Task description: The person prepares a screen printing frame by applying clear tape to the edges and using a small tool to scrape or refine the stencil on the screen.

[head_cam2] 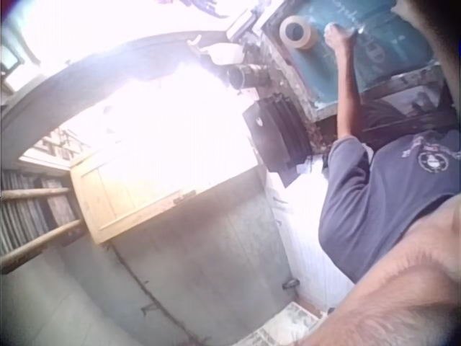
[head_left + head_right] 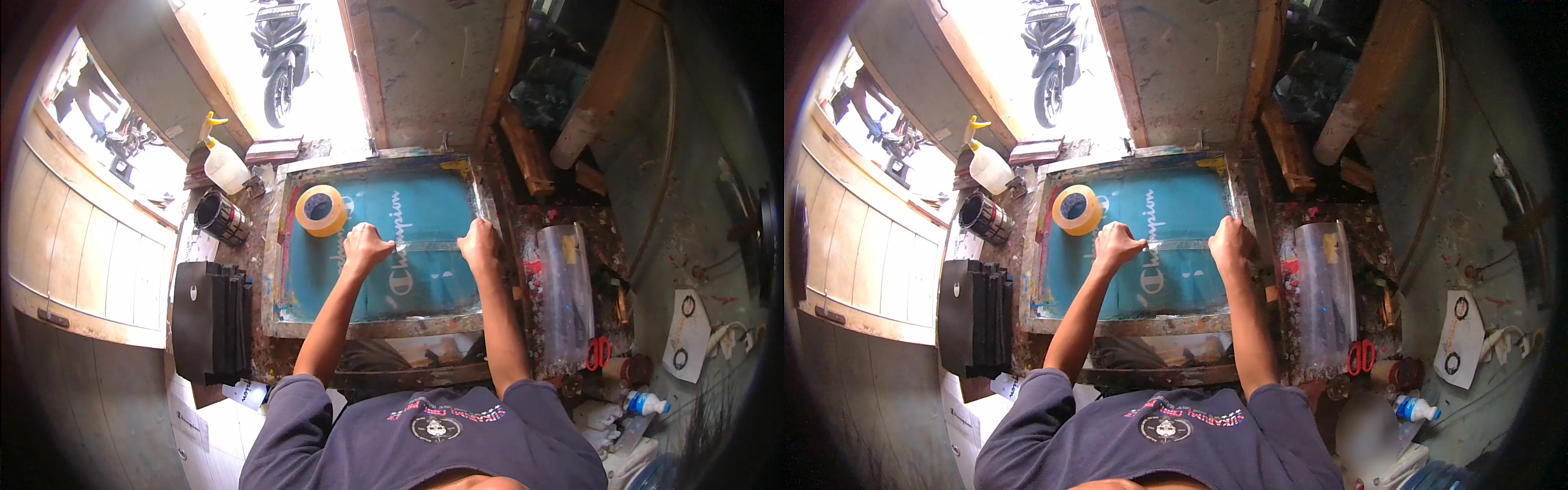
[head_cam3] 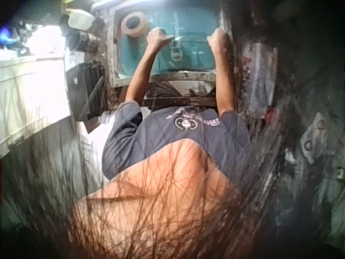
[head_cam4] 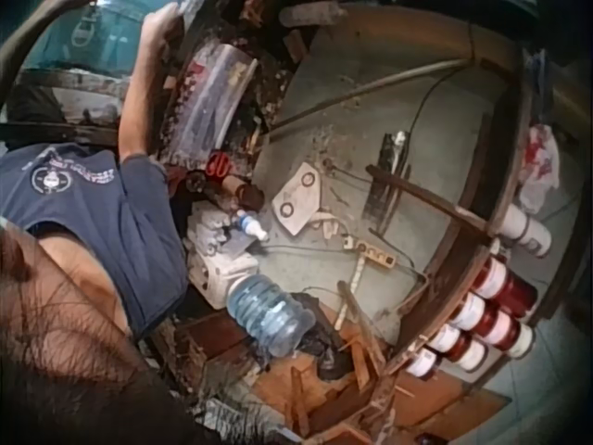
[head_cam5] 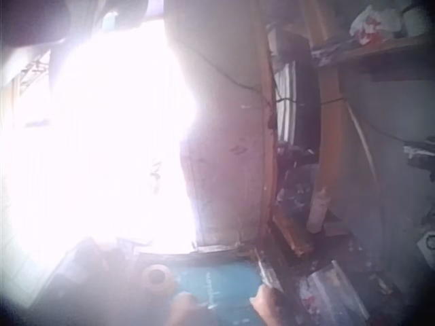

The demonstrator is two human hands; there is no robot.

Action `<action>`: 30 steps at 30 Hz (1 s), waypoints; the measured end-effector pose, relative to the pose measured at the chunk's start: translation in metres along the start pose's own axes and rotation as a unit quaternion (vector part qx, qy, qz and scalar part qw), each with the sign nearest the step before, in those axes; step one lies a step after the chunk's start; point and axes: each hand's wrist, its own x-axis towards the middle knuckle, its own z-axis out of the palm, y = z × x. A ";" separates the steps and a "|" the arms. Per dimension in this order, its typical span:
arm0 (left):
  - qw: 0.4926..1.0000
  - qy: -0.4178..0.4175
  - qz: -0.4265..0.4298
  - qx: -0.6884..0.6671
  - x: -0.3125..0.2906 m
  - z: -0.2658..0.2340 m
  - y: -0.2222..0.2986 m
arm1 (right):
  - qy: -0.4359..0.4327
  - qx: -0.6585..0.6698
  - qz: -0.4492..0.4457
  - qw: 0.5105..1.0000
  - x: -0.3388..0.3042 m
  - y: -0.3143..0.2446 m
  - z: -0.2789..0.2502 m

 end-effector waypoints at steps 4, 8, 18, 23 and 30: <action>0.998 0.047 0.035 0.002 0.003 0.001 -0.012 | 0.091 0.004 -0.120 0.989 0.002 0.000 0.009; 0.968 0.016 0.201 -0.147 0.007 0.012 -0.004 | 0.005 0.076 -0.332 0.940 -0.002 -0.012 0.017; 0.929 0.029 0.367 -0.026 -0.002 0.031 0.004 | -0.017 0.036 -0.400 0.916 -0.012 -0.015 0.037; 0.909 0.014 0.415 -0.007 0.005 0.032 -0.001 | 0.019 0.032 -0.466 0.884 0.005 -0.009 0.041; 0.887 0.017 0.459 0.050 0.014 0.032 -0.012 | 0.024 0.013 -0.525 0.851 0.020 0.003 0.046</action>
